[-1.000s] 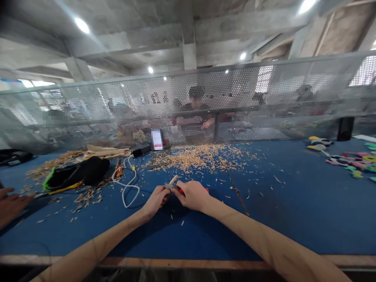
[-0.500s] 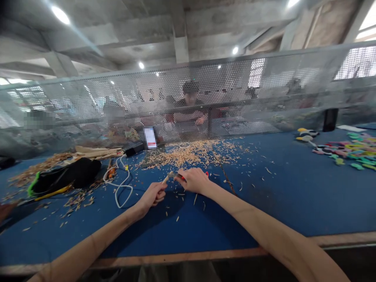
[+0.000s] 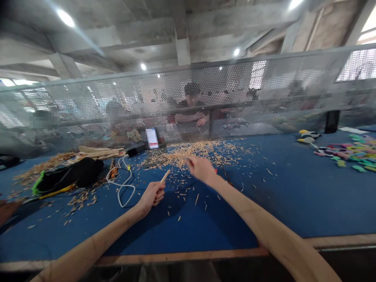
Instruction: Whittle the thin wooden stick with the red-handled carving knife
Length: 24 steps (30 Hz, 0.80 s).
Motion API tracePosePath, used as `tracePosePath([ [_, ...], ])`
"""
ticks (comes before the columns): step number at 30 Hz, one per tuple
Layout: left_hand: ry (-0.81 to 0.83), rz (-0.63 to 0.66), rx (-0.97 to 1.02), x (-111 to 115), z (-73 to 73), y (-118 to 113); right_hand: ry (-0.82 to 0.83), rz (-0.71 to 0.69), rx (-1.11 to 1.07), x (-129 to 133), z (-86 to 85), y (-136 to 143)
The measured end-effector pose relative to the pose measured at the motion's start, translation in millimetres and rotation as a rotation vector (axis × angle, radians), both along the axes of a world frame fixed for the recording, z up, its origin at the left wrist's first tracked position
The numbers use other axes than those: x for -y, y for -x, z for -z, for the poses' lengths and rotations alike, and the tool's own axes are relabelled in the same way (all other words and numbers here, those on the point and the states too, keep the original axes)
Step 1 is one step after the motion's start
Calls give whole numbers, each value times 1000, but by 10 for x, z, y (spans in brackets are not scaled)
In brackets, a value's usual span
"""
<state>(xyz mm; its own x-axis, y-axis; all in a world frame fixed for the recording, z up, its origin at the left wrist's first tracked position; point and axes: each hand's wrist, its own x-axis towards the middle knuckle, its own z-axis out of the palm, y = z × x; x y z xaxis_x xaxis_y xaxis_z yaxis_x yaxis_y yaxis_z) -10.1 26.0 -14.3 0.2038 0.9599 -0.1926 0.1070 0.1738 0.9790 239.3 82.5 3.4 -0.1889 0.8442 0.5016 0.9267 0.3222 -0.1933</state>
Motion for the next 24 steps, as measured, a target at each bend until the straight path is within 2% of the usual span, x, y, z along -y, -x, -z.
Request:
tracePosePath([
  [1, -19, -15, 21, 4, 7, 24, 6, 90, -83, -67, -32, -186],
  [3, -39, -27, 45, 12, 6, 57, -88, 255, -194, -178, -60, -607],
  [5, -47, 2, 47, 19, -14, 63, -112, 423, -200, -251, -19, -990],
  [8, -56, 55, 67, 17, -51, 55, -18, 507, -106, -305, 133, -1306],
  [12, -112, -35, 133, 0, -69, 85, 49, 481, -47, -336, 265, -1254],
  [14, -177, -97, 137, -7, -69, 102, 59, 435, -15, -334, 267, -1147],
  [18, -344, -139, 85, -20, -62, 102, 51, 353, 29, -302, 244, -973],
  [21, -502, -266, -2, -46, -53, 104, 34, 323, 57, -275, 236, -887],
  [24, -566, -372, -67, -81, -49, 131, 28, 280, 63, -231, 206, -763],
])
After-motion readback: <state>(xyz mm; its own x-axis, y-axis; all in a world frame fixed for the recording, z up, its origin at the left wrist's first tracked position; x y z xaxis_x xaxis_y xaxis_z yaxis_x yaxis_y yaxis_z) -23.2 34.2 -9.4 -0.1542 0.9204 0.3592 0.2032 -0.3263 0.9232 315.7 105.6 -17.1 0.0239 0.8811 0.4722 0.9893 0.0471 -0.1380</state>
